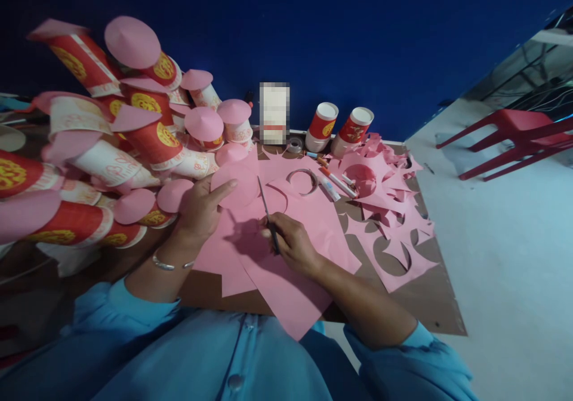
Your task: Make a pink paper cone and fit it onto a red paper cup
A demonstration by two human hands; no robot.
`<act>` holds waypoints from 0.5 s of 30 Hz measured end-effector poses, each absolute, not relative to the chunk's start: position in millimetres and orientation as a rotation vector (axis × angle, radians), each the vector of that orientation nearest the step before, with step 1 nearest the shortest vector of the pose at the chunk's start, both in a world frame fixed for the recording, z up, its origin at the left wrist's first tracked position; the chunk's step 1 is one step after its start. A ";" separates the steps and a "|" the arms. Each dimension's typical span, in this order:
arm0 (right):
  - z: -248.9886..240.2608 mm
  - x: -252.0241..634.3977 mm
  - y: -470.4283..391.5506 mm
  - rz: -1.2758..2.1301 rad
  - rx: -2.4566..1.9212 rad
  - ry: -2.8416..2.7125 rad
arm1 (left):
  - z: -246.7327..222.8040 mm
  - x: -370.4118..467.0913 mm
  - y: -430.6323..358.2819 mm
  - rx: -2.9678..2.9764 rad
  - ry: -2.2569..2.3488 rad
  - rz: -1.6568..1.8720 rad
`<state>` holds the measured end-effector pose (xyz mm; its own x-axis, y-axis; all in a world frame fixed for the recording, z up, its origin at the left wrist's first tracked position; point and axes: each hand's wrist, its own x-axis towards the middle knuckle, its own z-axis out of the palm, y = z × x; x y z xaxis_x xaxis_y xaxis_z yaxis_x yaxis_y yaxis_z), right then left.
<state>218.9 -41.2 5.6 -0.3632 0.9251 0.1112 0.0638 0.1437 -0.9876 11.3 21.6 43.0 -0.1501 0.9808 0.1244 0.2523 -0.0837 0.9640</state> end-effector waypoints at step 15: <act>5.6 220.3 -40.1 1.251 -1.019 -1.684 | 41.9 11.1 24.0 1.442 1.447 1.282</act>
<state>220.3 -40.1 5.6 -0.3672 0.9214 0.1268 0.1450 0.1914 -0.9707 11.1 24.0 41.9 -0.1212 0.9805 0.1545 0.2720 -0.1169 0.9552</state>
